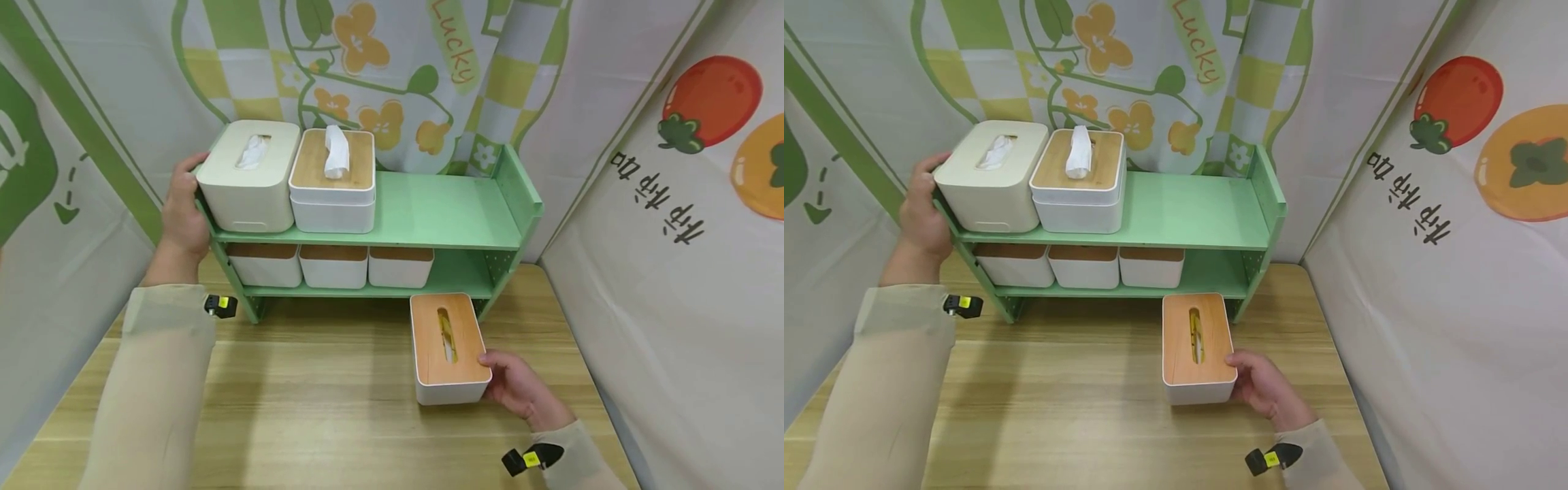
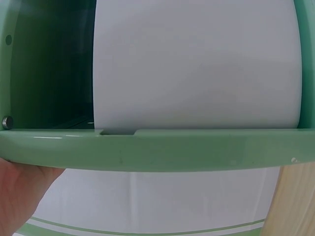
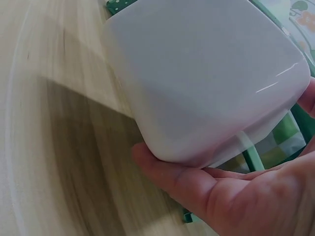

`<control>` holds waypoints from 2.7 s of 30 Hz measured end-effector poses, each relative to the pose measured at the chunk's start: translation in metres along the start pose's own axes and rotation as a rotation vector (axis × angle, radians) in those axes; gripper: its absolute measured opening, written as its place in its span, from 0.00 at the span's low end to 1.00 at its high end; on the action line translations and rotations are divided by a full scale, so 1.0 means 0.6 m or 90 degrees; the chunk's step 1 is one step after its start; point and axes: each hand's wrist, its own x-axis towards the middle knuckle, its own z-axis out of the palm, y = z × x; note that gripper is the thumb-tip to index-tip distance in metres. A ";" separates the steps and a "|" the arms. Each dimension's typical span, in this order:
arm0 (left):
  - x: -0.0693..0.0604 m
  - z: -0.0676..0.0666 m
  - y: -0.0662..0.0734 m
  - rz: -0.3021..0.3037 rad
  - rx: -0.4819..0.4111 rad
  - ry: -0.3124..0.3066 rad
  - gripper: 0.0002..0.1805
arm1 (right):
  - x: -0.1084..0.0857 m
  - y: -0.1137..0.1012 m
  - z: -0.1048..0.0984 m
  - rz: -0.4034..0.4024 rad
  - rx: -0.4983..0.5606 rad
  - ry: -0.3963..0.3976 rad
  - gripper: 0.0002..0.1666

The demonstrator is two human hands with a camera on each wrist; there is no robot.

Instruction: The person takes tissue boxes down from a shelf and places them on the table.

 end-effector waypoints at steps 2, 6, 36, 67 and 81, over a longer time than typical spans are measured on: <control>0.000 0.000 0.000 0.002 -0.006 -0.001 0.31 | 0.002 0.004 -0.002 -0.001 -0.008 0.001 0.44; 0.002 -0.001 -0.002 0.003 -0.018 -0.001 0.31 | 0.007 0.014 -0.006 0.001 -0.015 0.000 0.44; 0.000 0.002 0.000 -0.007 -0.014 0.006 0.30 | 0.007 0.037 -0.019 0.037 -0.007 -0.002 0.42; -0.001 0.001 0.003 -0.010 -0.005 0.007 0.30 | -0.025 0.031 0.103 -0.351 -0.990 0.101 0.43; 0.002 0.001 -0.003 0.000 -0.033 0.007 0.30 | -0.038 0.019 0.104 -0.318 -1.029 0.124 0.28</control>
